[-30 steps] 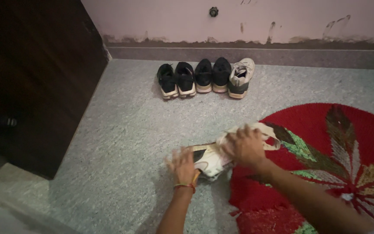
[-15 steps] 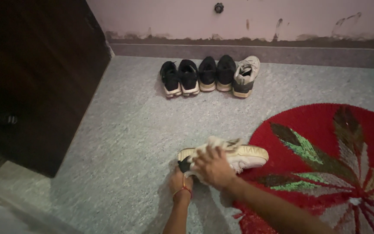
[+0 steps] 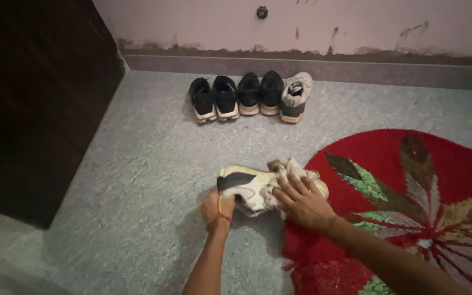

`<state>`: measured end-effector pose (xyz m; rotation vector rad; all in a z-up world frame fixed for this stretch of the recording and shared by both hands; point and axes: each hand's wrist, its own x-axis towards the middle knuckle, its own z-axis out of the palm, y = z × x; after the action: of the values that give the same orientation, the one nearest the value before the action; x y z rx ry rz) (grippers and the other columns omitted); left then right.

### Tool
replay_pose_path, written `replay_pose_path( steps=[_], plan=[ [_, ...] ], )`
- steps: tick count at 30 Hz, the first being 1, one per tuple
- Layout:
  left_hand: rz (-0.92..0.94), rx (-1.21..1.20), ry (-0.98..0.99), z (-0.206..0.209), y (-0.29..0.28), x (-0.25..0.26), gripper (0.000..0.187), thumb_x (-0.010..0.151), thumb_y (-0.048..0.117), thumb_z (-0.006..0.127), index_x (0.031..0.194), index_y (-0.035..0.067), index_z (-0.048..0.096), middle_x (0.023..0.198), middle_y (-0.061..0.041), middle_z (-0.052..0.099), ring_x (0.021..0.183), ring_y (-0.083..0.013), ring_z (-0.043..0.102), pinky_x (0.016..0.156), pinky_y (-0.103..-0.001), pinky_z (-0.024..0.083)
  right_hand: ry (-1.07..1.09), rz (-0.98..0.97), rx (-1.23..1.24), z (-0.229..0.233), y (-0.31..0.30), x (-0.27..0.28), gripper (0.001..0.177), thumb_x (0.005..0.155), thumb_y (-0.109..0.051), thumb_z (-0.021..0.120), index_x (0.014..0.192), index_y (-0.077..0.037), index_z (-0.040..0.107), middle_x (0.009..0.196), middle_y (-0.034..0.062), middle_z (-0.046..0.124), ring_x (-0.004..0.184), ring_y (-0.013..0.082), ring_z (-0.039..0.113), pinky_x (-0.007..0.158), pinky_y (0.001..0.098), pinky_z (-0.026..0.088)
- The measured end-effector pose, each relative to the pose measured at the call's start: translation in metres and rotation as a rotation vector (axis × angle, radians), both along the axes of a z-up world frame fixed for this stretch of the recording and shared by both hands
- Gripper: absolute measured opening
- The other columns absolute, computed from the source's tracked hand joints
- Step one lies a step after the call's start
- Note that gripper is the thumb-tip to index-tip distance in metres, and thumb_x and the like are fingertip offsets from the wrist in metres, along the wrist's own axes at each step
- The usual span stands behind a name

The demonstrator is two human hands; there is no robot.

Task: The person wipes several pairs of sneakers with a cloth, handling them one at a time. The person cleans the uppers and soles of black and white sneakers, then places each cleaned shoe back in a line against the wall.

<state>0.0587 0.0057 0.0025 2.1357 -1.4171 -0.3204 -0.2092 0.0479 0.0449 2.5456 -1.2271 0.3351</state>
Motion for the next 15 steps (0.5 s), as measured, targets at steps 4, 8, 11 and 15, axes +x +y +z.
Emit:
replay_pose_path(
  steps=[4, 8, 11, 15],
  plan=[
    [-0.098, -0.177, 0.087, 0.067, -0.008, -0.023, 0.046, 0.078, 0.040, 0.074, 0.116, 0.015, 0.074, 0.094, -0.025, 0.073, 0.089, -0.0451, 0.071, 0.078, -0.053, 0.057, -0.056, -0.154, 0.117, 0.024, -0.008, -0.012, 0.070, 0.078, -0.039, 0.068, 0.143, -0.021, 0.051, 0.153, 0.0126, 0.049, 0.134, 0.0390, 0.049, 0.101, 0.0536, 0.042],
    [-0.205, -0.238, 0.009, 0.119, -0.009, -0.045, 0.060, 0.073, 0.036, 0.079, 0.127, 0.014, 0.067, 0.096, -0.025, 0.073, 0.088, -0.0446, 0.071, 0.078, -0.053, 0.056, -0.573, -0.252, -0.038, 0.072, -0.025, -0.008, 0.044, 0.092, -0.014, 0.063, 0.136, -0.015, 0.061, 0.140, 0.0134, 0.062, 0.122, 0.0342, 0.061, 0.096, 0.0426, 0.052],
    [-0.337, -0.443, 0.019, 0.134, -0.004, -0.060, 0.061, 0.072, 0.029, 0.081, 0.127, 0.010, 0.065, 0.097, -0.025, 0.073, 0.087, -0.0445, 0.071, 0.075, -0.053, 0.056, -0.862, -0.145, -0.087, 0.120, -0.035, 0.009, 0.038, 0.098, -0.014, 0.059, 0.136, -0.009, 0.063, 0.132, 0.0167, 0.064, 0.118, 0.0362, 0.061, 0.094, 0.0435, 0.052],
    [-0.426, -0.517, -0.101, 0.135, -0.004, -0.077, 0.026, 0.093, 0.015, 0.071, 0.117, 0.007, 0.069, 0.097, -0.020, 0.075, 0.088, -0.0414, 0.071, 0.082, -0.051, 0.056, -0.678, -0.001, -0.113, 0.157, -0.038, 0.031, 0.040, 0.097, -0.027, 0.062, 0.132, -0.007, 0.065, 0.128, 0.0166, 0.065, 0.120, 0.0369, 0.058, 0.102, 0.0500, 0.044]
  ],
)
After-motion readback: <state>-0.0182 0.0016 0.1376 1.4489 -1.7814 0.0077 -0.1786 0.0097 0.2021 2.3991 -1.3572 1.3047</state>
